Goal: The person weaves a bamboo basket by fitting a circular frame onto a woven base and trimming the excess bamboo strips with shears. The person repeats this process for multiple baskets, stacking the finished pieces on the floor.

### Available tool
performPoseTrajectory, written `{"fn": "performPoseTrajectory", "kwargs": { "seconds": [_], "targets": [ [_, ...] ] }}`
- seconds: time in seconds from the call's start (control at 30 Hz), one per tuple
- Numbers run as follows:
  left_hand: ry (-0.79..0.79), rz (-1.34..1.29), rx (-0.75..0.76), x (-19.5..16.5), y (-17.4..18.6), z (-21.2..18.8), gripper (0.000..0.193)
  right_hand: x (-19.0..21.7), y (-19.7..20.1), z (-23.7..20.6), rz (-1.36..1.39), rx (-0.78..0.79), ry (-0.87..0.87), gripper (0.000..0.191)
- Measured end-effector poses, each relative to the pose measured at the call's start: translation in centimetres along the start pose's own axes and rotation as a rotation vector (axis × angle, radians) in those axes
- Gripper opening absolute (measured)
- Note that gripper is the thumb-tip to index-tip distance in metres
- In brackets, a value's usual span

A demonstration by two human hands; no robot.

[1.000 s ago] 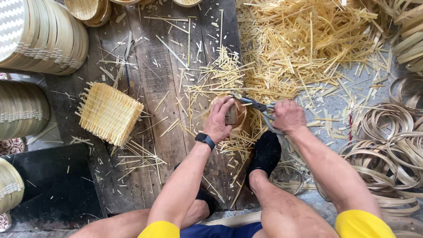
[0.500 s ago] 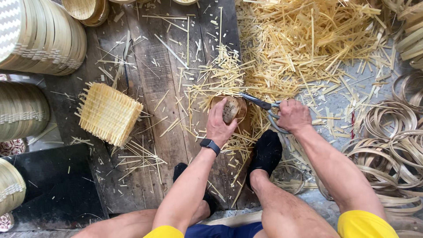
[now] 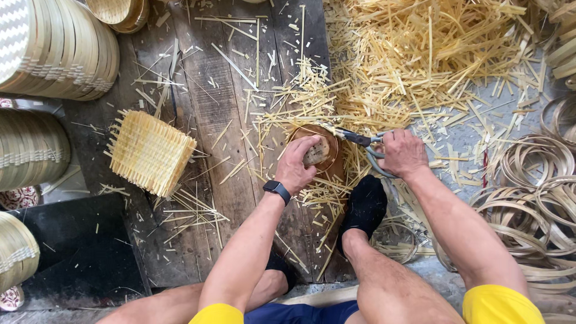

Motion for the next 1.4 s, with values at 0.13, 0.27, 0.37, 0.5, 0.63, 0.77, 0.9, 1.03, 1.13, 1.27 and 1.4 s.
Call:
{"fn": "performPoseTrajectory", "kwargs": {
  "seconds": [0.13, 0.27, 0.37, 0.5, 0.63, 0.77, 0.9, 1.03, 1.13, 1.27, 1.4],
  "targets": [
    [-0.020, 0.023, 0.161, -0.2, -1.6, 0.3, 0.067, 1.0, 0.9, 0.2, -0.115, -0.052, 0.049, 0.040],
    [0.105, 0.180, 0.034, 0.4, -0.9, -0.1, 0.061, -0.9, -1.8, -0.7, -0.012, 0.314, -0.128, 0.043],
    [0.210, 0.180, -0.080, 0.4, -1.1, -0.9, 0.059, -0.7, -0.5, -0.4, -0.033, 0.191, -0.064, 0.038],
    [0.097, 0.135, -0.080, -0.5, -2.0, -0.5, 0.053, 0.8, 0.1, 0.6, -0.111, 0.052, 0.040, 0.044],
    [0.108, 0.165, -0.076, 0.1, -1.5, -0.6, 0.064, -0.3, -1.3, 0.5, -0.064, 0.182, -0.046, 0.032],
    [0.198, 0.086, -0.159, 0.4, -0.6, -1.3, 0.087, -0.7, -0.9, 0.0, 0.019, 0.213, -0.057, 0.039],
    [0.113, 0.085, -0.028, -0.6, -1.5, -0.4, 0.081, 0.8, 0.4, 0.4, -0.087, 0.056, 0.030, 0.053],
    [0.148, 0.105, -0.070, -0.3, -0.6, -0.4, 0.084, 0.1, -1.3, 0.1, -0.017, 0.178, -0.049, 0.035],
    [0.367, 0.027, -0.121, 1.4, -0.5, -1.4, 0.085, -0.2, -1.4, -0.2, 0.022, 0.183, -0.053, 0.033],
    [0.228, 0.015, -0.153, 0.1, -0.6, -1.2, 0.075, 1.7, 1.3, 0.0, -0.109, -0.083, 0.107, 0.061],
    [0.081, 0.052, -0.154, -0.8, -0.3, -0.9, 0.076, 0.8, -0.2, 0.3, -0.043, 0.071, 0.007, 0.039]
  ]
}}
Point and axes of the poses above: each hand's wrist, its own z-axis towards the middle knuckle, its own y-axis out of the back of the hand, x = y × z, the point moved 10 cm from there along z, towards the middle knuckle, and after that the axes turned 10 degrees about z, right-handed, at the moved point
